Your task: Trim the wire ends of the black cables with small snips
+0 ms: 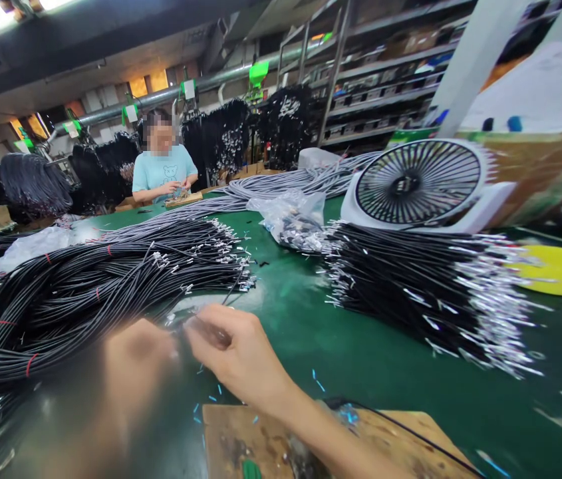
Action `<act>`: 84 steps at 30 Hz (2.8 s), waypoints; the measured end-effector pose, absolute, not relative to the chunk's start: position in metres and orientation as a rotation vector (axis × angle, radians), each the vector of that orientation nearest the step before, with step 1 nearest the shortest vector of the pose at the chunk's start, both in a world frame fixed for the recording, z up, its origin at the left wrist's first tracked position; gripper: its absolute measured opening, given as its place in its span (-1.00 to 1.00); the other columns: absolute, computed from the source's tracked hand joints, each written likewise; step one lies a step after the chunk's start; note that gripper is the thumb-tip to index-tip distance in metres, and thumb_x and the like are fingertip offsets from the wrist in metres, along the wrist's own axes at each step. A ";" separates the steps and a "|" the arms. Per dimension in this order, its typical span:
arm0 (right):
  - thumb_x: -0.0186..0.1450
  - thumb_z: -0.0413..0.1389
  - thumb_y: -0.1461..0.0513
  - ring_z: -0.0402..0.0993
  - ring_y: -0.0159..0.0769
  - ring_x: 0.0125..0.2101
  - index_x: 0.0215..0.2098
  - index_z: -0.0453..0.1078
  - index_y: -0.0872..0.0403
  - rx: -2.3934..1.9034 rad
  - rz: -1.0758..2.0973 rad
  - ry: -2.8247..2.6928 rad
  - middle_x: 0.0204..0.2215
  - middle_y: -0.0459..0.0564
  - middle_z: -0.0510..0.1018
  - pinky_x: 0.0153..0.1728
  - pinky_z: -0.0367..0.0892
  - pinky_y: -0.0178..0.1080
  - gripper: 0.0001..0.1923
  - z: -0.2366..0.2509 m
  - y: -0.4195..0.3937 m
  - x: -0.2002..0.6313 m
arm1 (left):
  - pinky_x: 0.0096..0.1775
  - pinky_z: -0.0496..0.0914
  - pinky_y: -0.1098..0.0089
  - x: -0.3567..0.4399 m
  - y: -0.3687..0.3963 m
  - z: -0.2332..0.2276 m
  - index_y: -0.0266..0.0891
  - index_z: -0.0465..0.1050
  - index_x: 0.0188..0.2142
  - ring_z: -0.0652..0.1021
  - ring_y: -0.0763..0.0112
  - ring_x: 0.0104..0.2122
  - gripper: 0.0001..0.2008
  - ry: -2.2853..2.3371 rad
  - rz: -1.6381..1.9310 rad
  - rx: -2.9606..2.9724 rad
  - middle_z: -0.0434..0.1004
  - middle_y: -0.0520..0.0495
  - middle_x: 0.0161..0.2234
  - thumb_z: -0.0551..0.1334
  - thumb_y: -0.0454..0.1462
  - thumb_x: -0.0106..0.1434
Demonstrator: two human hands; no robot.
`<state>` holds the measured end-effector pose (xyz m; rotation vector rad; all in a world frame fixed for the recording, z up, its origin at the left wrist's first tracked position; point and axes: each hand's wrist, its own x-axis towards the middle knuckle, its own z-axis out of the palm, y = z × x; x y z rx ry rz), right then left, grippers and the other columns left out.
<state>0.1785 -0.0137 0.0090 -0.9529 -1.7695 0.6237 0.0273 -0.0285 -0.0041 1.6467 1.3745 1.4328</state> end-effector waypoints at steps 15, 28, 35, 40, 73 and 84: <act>0.12 0.02 0.28 0.05 -0.46 -0.68 -0.68 0.33 0.10 -0.917 0.551 -1.730 -0.72 -0.18 0.15 -0.70 0.00 -0.37 -0.77 0.011 -0.017 0.179 | -0.58 0.29 0.52 0.023 -0.028 -0.007 -0.25 0.46 -0.59 0.43 0.50 -0.61 -0.88 1.310 1.564 1.859 0.45 0.05 -0.62 0.30 -0.30 0.04; 0.15 0.05 0.22 0.04 -0.45 -0.70 -0.72 0.26 0.07 -0.918 0.541 -1.683 -0.76 -0.17 0.17 -0.70 -0.01 -0.35 -0.71 0.011 -0.018 0.179 | -0.57 0.29 0.53 0.023 -0.028 -0.011 -0.25 0.45 -0.57 0.42 0.51 -0.61 -0.87 1.288 1.584 1.879 0.44 0.06 -0.61 0.30 -0.28 0.07; 0.16 0.02 0.25 0.00 -0.46 -0.69 -0.75 0.16 0.08 -0.896 0.633 -1.734 -0.76 -0.19 0.10 -0.69 -0.04 -0.36 -0.67 0.010 -0.019 0.178 | -0.58 0.27 0.54 0.023 -0.027 -0.011 -0.24 0.45 -0.55 0.40 0.53 -0.61 -0.88 1.234 1.659 1.993 0.43 0.07 -0.61 0.29 -0.30 0.10; 0.14 0.05 0.27 0.06 -0.47 -0.69 -0.67 0.31 0.10 -0.918 0.561 -1.652 -0.74 -0.17 0.20 -0.71 0.02 -0.38 -0.77 0.013 -0.020 0.178 | -0.59 0.26 0.55 0.022 -0.028 -0.012 -0.23 0.45 -0.54 0.39 0.55 -0.61 -0.89 1.230 1.666 2.020 0.42 0.07 -0.60 0.29 -0.31 0.10; 0.10 0.16 0.23 0.52 -0.32 -0.58 -0.45 0.51 0.10 -0.869 0.806 -1.516 -0.56 -0.04 0.60 -0.58 0.44 -0.39 -0.89 0.007 -0.018 0.179 | -0.59 0.25 0.56 0.022 -0.027 -0.010 -0.25 0.41 -0.57 0.36 0.56 -0.63 -0.87 1.226 1.654 2.088 0.39 0.08 -0.63 0.27 -0.34 0.10; 0.07 0.09 0.34 0.35 -0.46 -0.72 -0.39 0.50 0.07 -0.834 0.372 -1.685 -0.62 -0.12 0.55 -0.69 0.31 -0.43 -0.83 0.002 -0.020 0.182 | -0.62 0.21 0.58 0.023 -0.030 -0.005 -0.28 0.45 -0.61 0.35 0.56 -0.67 -0.83 1.308 1.421 1.840 0.42 0.06 -0.67 0.25 -0.31 0.08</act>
